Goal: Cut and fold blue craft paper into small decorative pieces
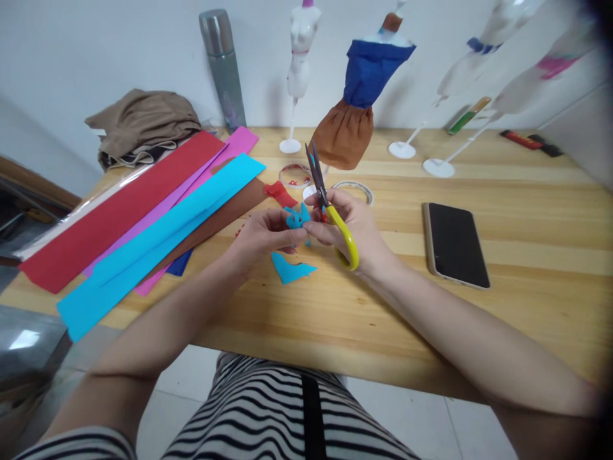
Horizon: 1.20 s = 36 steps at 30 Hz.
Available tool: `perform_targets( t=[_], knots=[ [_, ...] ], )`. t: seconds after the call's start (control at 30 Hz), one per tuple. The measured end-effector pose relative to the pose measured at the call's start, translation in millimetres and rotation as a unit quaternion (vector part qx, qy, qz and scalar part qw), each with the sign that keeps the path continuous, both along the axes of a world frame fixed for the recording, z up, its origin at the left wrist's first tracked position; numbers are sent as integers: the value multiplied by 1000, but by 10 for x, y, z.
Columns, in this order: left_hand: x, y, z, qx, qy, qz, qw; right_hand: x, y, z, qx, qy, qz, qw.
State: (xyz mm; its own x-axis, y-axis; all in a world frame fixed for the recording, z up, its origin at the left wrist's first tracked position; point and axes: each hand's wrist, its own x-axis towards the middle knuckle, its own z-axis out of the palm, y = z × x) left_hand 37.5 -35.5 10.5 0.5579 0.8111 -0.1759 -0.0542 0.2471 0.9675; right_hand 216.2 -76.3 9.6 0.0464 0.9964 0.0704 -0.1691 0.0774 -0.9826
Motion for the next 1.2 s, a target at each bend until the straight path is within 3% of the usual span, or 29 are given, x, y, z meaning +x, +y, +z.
perform_targets(
  t=[0.2, 0.47, 0.97, 1.2],
  knots=[
    [-33, 67, -37, -12, -1, 8, 1000, 2, 6, -33, -27, -21, 5, 999],
    [-28, 70, -6, -93, -24, -27, 995, 11, 35, -53, -58, -6, 5, 998],
    [-61, 97, -125, -137, -13, -45, 989, 3, 48, -117, -36, -12, 0, 999],
    [-15, 51, -57, -187, -20, -45, 981, 5, 15, -63, -30, -4, 2, 1000]
  ],
)
